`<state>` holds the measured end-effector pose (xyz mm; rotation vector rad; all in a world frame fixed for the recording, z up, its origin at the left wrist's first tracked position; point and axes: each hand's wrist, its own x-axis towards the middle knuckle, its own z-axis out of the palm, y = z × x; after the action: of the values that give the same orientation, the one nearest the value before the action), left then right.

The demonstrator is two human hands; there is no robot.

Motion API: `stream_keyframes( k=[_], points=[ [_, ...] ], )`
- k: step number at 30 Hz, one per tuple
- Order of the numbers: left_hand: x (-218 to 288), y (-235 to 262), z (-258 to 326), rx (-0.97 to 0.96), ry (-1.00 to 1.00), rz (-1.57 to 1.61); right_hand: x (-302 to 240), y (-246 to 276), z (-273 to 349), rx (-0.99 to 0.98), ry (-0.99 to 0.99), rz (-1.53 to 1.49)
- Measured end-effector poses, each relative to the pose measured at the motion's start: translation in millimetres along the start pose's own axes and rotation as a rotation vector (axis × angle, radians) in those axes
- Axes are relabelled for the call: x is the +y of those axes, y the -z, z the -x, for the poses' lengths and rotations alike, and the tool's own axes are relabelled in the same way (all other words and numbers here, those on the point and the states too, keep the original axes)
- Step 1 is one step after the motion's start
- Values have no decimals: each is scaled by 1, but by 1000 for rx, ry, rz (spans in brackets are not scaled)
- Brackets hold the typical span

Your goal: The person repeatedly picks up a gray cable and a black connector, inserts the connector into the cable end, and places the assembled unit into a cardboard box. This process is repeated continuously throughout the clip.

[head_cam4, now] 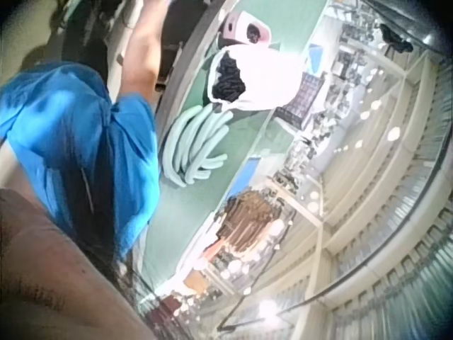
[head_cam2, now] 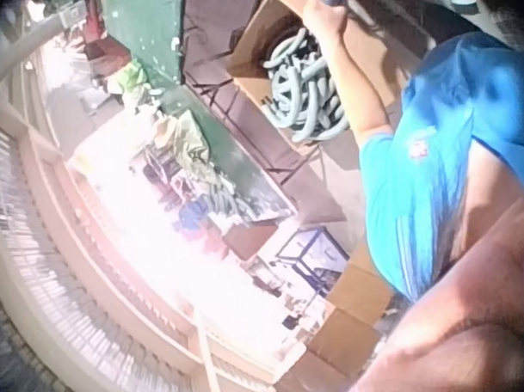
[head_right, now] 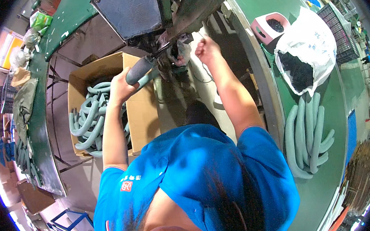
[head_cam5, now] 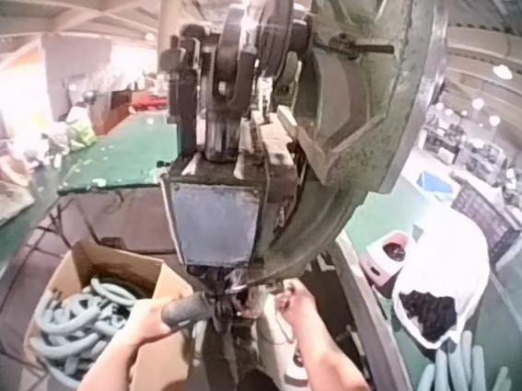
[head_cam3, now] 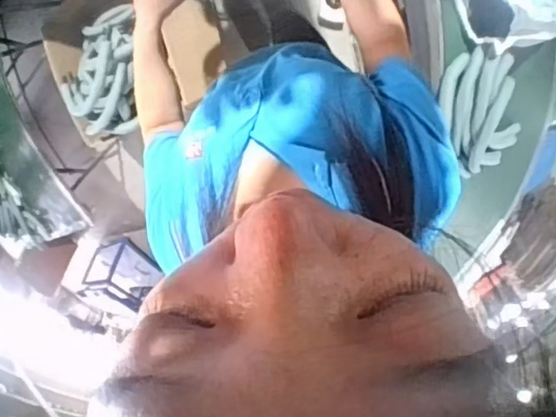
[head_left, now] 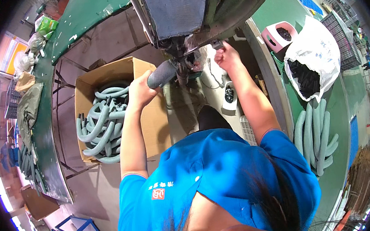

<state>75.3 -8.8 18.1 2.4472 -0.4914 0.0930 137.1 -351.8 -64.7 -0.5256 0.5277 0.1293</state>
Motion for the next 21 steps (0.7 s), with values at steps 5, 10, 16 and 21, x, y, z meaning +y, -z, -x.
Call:
stream_keyframes(
  k=[5, 10, 16, 21],
  points=[
    [2, -1, 26, -82, -21, -36, 38, 78, -17, 232, -108, -333],
    [-8, 5, 90, -83, 120, 124, 61, -4, 54, -153, -90, 81],
    [2, 10, 138, -80, 332, 245, 54, -77, 68, -354, 303, 740],
    [7, 4, 158, -5, 396, 269, 73, -92, 57, -529, 164, 584]
  ],
)
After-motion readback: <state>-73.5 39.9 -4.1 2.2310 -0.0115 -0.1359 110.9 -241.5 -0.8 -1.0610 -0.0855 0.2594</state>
